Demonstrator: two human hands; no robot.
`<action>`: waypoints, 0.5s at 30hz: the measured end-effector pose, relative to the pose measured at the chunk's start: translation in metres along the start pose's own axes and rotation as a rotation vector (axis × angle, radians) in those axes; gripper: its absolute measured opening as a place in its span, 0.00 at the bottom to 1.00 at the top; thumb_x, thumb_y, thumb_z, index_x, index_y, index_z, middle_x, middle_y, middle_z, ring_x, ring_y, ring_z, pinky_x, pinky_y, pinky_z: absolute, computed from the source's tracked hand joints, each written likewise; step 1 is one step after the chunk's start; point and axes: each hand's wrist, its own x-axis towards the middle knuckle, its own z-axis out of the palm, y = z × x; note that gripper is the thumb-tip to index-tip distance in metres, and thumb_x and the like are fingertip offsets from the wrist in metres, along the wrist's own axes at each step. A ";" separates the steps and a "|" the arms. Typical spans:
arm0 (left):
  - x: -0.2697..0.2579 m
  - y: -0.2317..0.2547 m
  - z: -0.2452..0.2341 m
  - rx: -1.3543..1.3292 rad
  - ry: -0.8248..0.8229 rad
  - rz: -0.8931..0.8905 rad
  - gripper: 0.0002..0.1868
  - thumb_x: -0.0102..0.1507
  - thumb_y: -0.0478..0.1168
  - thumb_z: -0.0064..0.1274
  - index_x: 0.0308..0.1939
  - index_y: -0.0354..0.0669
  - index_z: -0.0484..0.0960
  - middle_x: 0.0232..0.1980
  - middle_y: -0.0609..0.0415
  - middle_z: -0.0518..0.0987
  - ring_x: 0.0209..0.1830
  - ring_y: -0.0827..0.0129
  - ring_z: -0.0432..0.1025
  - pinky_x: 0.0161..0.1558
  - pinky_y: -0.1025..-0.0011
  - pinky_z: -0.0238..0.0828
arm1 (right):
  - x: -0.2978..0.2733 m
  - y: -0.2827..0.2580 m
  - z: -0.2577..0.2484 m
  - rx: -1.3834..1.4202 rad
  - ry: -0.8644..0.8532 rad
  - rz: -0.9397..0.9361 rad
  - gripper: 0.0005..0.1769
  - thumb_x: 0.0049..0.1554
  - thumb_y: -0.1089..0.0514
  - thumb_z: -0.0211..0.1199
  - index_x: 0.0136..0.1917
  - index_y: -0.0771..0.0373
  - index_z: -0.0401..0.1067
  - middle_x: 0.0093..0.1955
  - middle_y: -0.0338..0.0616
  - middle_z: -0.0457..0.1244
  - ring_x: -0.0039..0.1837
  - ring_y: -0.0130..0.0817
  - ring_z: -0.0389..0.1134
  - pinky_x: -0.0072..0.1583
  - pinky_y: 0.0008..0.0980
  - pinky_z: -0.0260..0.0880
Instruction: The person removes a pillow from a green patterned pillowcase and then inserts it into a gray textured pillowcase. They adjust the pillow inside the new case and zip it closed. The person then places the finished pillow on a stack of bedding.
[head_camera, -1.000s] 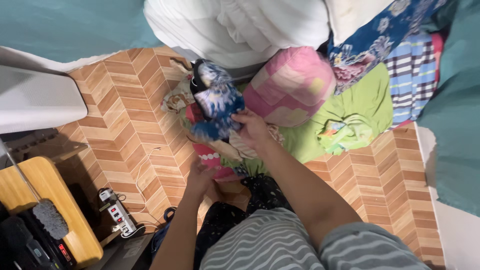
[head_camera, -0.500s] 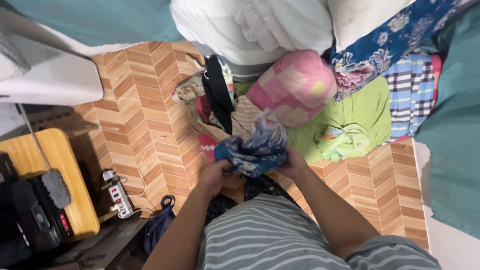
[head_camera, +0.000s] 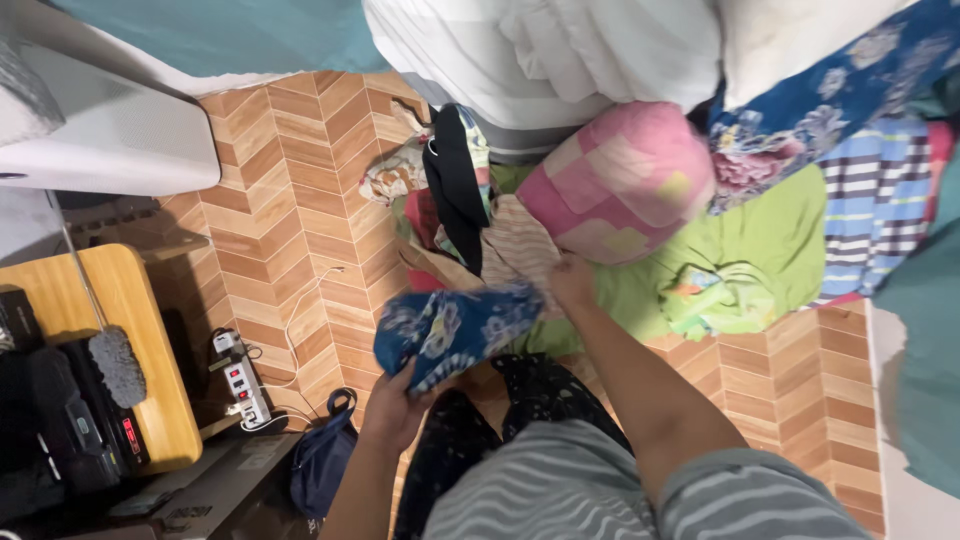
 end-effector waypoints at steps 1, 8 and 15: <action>0.002 0.003 -0.010 0.021 -0.003 0.031 0.14 0.73 0.42 0.57 0.59 0.40 0.80 0.49 0.55 0.84 0.38 0.69 0.75 0.34 0.69 0.70 | 0.016 -0.009 0.018 -0.054 -0.086 -0.157 0.18 0.53 0.54 0.71 0.54 0.64 0.80 0.53 0.60 0.73 0.55 0.54 0.74 0.59 0.49 0.73; 0.016 0.012 -0.036 0.158 0.340 0.011 0.24 0.72 0.52 0.57 0.62 0.36 0.80 0.52 0.51 0.82 0.44 0.66 0.76 0.38 0.64 0.74 | 0.054 -0.054 0.135 -0.332 -0.353 -0.326 0.30 0.47 0.51 0.74 0.64 0.44 0.83 0.71 0.63 0.66 0.78 0.62 0.60 0.77 0.52 0.61; 0.021 0.040 -0.046 0.297 0.324 0.133 0.29 0.71 0.50 0.57 0.69 0.34 0.75 0.63 0.51 0.81 0.58 0.65 0.78 0.52 0.62 0.81 | 0.115 -0.069 0.142 0.091 -0.500 -0.042 0.39 0.50 0.53 0.76 0.74 0.60 0.72 0.76 0.66 0.56 0.75 0.62 0.60 0.69 0.56 0.63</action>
